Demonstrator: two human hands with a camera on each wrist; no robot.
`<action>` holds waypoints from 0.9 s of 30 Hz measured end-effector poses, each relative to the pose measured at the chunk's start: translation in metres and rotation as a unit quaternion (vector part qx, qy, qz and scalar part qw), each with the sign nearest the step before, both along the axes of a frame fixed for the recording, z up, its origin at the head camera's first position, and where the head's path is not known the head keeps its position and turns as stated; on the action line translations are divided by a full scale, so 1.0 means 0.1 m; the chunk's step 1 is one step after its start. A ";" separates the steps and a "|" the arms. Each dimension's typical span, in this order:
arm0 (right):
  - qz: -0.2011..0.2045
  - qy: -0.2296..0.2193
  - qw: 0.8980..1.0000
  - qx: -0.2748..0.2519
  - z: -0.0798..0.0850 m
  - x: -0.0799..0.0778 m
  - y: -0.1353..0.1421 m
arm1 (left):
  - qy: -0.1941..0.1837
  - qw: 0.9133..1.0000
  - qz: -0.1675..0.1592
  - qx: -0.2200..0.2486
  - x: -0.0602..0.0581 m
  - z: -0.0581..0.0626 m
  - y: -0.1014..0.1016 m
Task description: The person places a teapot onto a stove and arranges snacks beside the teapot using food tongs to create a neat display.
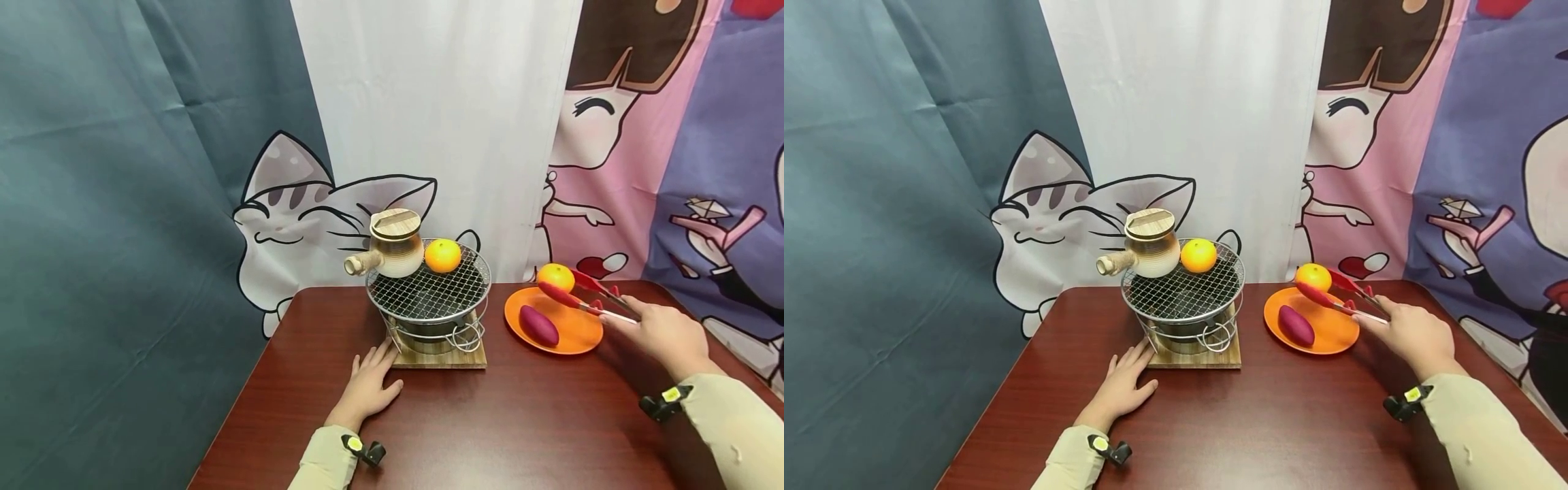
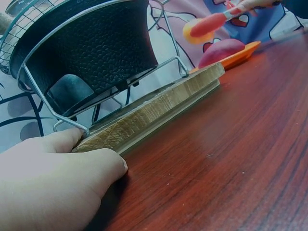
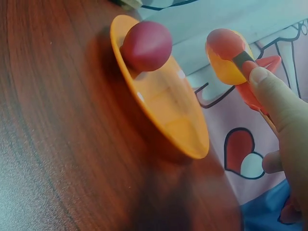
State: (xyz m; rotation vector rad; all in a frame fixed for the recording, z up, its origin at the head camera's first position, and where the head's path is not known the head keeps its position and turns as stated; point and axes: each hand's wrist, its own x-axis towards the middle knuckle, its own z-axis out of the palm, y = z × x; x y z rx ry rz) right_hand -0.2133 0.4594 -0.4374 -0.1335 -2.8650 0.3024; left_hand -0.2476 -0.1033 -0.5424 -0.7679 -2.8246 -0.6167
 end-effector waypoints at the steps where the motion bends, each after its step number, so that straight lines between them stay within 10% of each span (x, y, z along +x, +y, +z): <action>1: 0.000 0.000 1.000 0.000 0.01 0.00 -0.01 | 0.000 1.000 0.000 0.000 0.00 0.00 0.00; 27: 0.017 0.046 0.999 0.022 0.42 0.05 -0.35 | 0.008 1.000 0.000 0.001 0.01 0.02 0.01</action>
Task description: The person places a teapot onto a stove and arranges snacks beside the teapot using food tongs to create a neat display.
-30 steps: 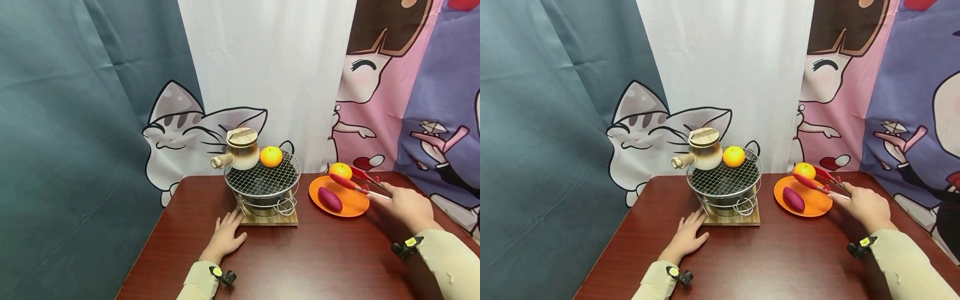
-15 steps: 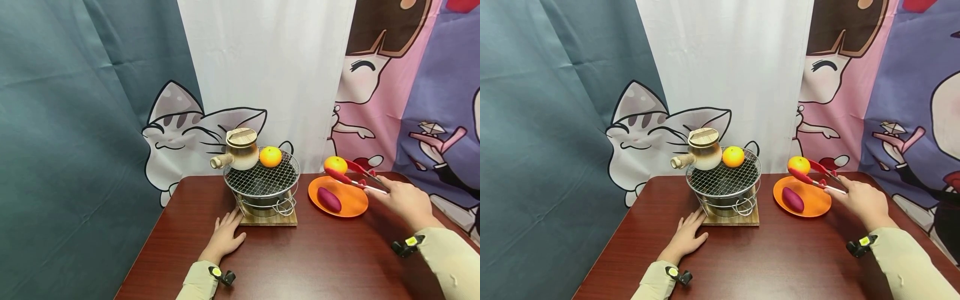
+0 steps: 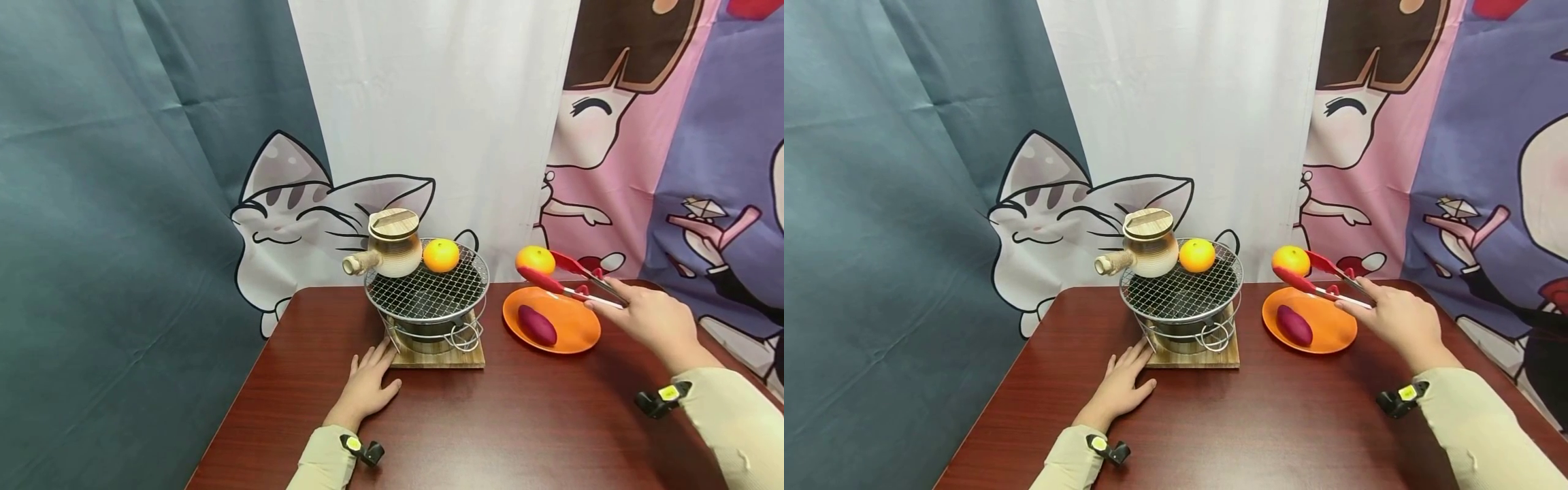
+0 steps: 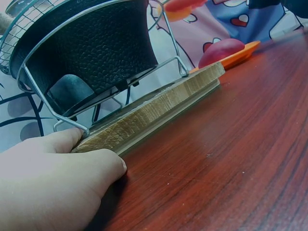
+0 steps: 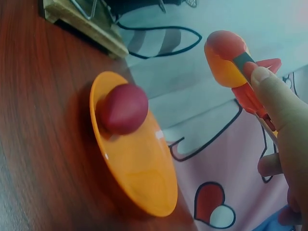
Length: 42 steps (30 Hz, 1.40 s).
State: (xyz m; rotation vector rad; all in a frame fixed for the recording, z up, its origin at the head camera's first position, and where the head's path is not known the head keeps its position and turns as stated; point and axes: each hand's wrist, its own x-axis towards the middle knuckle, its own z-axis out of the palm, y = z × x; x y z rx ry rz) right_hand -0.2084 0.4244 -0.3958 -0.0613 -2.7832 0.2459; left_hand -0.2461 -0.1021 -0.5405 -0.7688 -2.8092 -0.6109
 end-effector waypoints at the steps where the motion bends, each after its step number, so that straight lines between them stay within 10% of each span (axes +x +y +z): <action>1: 0.001 -0.001 1.000 0.002 0.02 0.00 -0.02 | 0.000 1.000 0.000 0.000 0.00 0.00 0.00; 42: 0.081 0.076 0.993 0.036 0.44 0.17 -0.79 | -0.001 1.000 -0.008 0.003 0.00 0.00 -0.01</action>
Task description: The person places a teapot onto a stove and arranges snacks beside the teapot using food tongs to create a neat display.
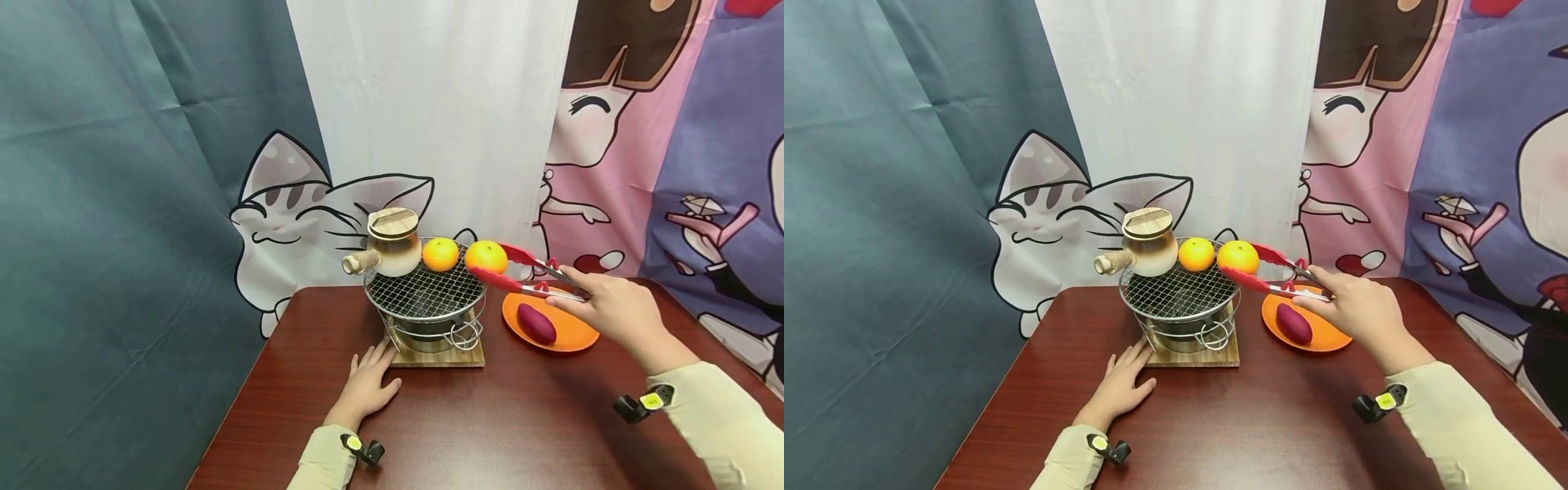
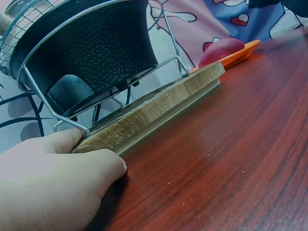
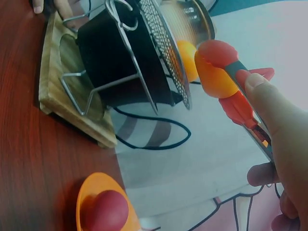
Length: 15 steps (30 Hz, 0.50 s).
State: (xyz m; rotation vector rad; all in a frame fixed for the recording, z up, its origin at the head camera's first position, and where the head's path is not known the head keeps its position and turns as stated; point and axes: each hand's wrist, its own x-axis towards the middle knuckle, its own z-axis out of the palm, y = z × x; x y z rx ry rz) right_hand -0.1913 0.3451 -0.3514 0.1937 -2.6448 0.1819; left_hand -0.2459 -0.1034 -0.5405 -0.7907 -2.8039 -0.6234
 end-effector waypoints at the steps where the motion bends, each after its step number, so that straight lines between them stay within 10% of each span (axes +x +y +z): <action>1: 0.001 0.000 1.000 0.001 0.01 0.00 -0.02 | 0.000 1.000 0.000 -0.001 0.00 0.00 0.00; 15: 0.020 -0.011 1.000 0.013 0.06 0.05 -0.19 | -0.001 1.000 0.003 -0.002 0.00 0.00 0.00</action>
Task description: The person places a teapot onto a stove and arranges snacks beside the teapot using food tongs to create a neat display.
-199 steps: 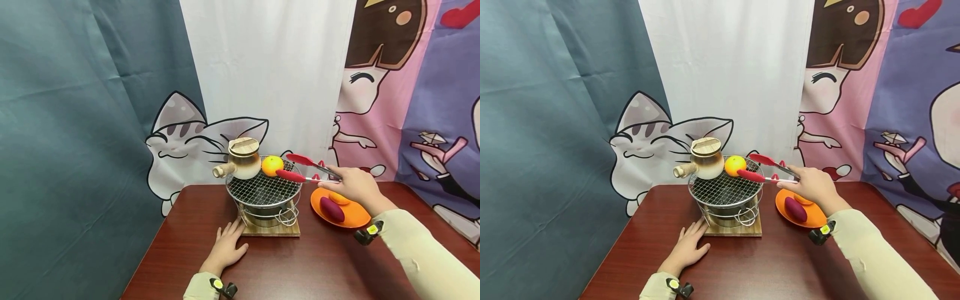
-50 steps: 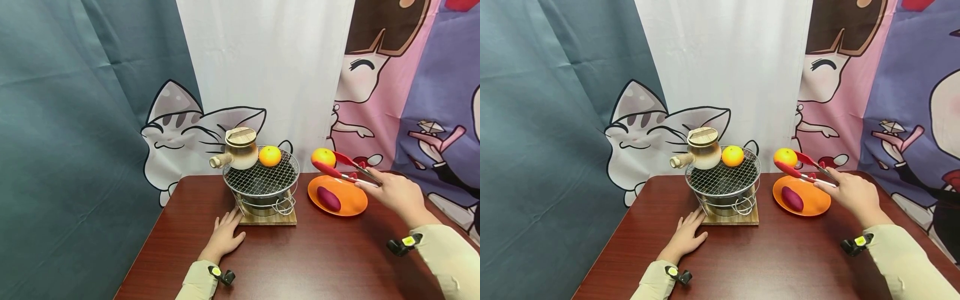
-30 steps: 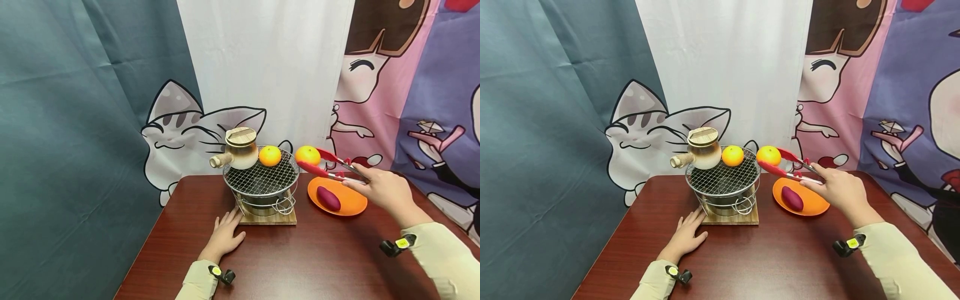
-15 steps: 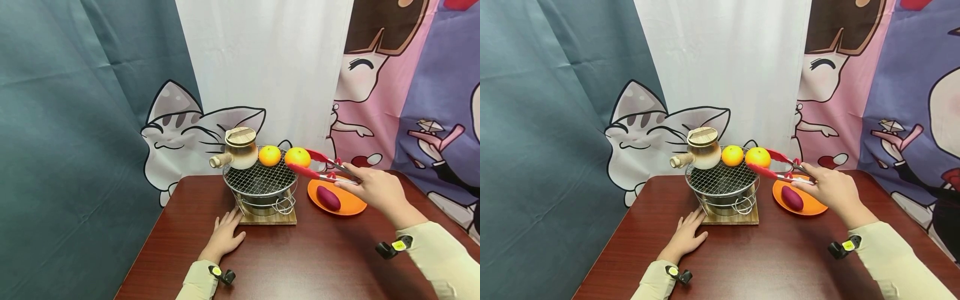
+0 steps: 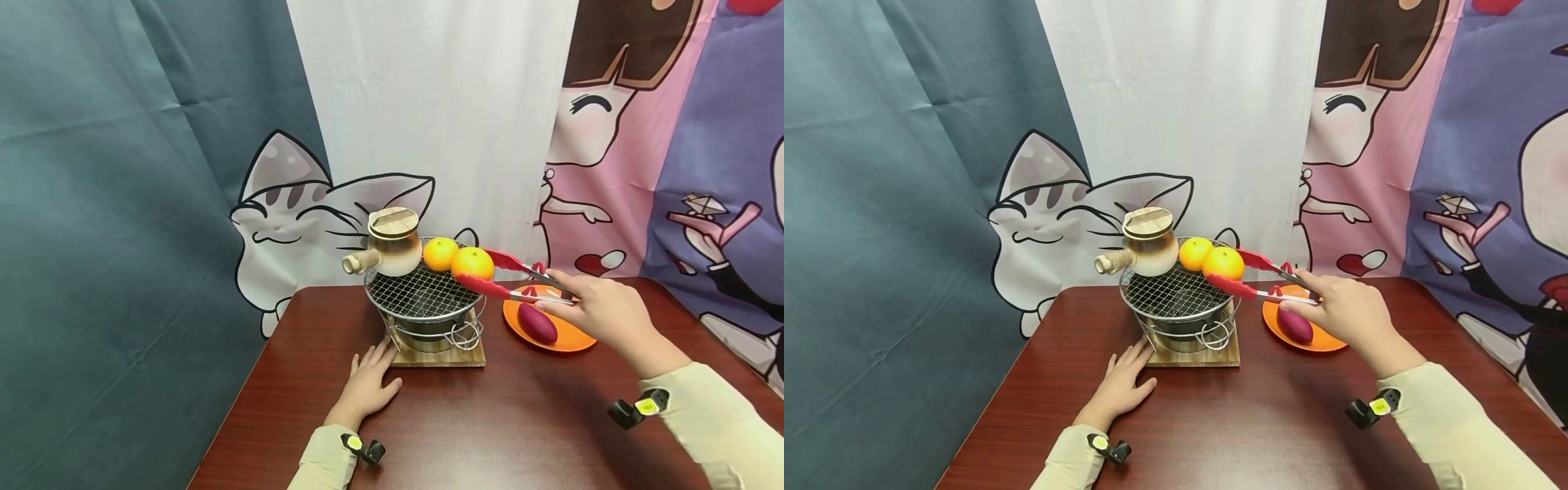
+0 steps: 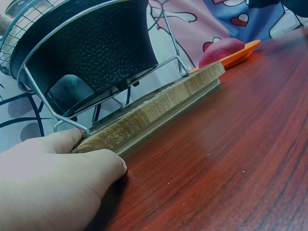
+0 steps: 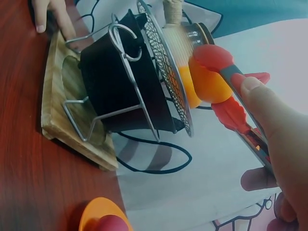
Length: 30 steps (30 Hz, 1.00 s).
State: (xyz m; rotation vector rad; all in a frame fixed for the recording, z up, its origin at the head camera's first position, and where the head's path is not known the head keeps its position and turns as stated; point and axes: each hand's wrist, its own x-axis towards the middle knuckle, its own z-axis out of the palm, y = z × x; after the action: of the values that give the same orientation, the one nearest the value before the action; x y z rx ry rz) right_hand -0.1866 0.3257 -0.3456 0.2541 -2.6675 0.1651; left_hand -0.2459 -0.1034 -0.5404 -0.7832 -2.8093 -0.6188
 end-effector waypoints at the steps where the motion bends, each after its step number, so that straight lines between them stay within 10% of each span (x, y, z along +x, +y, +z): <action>1: 0.001 -0.005 1.000 -0.002 0.00 0.00 -0.01 | 0.003 1.000 -0.001 0.000 0.00 0.00 0.00; 30: 0.001 -0.035 0.999 0.000 -0.03 -0.03 -0.12 | -0.007 1.000 0.004 -0.002 -0.02 -0.02 0.01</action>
State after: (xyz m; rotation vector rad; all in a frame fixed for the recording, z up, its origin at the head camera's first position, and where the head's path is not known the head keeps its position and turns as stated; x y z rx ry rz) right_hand -0.1893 0.3138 -0.3486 0.2555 -2.7360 0.1778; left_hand -0.2476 -0.1028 -0.5423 -0.7704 -2.8263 -0.6186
